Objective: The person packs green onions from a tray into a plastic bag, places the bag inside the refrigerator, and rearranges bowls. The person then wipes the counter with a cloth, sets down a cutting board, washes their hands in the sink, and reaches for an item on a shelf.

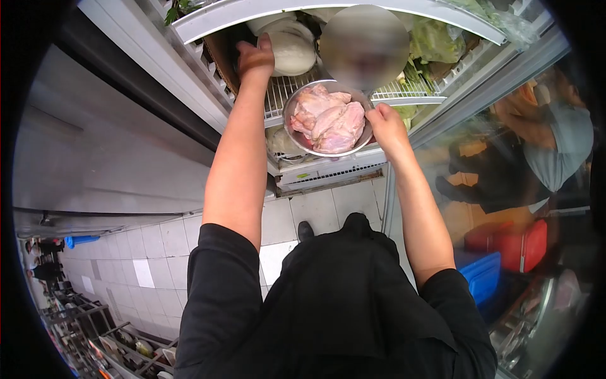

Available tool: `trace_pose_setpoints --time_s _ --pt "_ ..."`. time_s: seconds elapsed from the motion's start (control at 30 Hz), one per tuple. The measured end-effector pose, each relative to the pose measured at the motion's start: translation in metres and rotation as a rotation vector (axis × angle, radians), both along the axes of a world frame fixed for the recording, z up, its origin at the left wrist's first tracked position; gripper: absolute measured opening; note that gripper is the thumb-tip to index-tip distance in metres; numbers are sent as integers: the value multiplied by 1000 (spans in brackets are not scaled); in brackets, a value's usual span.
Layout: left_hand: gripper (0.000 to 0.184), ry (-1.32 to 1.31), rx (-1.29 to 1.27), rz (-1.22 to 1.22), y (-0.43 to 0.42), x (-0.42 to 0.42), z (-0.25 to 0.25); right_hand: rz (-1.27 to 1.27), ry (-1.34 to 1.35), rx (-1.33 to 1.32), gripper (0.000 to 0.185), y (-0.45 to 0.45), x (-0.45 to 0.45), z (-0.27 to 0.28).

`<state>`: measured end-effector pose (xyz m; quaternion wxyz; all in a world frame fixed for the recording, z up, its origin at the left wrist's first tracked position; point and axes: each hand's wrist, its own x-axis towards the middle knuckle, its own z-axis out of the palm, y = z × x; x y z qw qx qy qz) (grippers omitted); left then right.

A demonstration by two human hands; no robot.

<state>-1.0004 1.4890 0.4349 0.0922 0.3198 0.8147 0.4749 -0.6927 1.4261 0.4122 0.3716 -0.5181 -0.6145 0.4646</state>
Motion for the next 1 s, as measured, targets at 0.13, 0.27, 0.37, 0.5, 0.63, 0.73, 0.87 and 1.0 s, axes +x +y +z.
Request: trace_pose_setpoints --time_s 0.13,0.27,0.37,0.5,0.63,0.73,0.87,1.0 --pt "78 89 -29 -119 0 -11 -7 30 -32 26 22 -4 6 -2" --pt "86 -29 -135 -102 -15 5 -12 60 -58 41 21 -8 10 -5" --pt "85 -220 -2 -87 -17 15 -27 87 -98 47 21 -9 11 -12" --pt "84 -315 192 -102 -17 10 -35 115 -178 24 20 -18 12 -6" --pt "74 -602 64 -150 -41 9 -6 115 -53 -92 20 -13 20 -18" --pt "80 -484 -322 -293 -35 -8 -33 105 -41 -107 21 -9 23 -19" --pt "86 196 16 70 -48 23 -35 93 24 -131 21 -12 27 -14" --pt "85 -55 271 41 -44 31 22 91 8 -74 23 -2 37 -27"
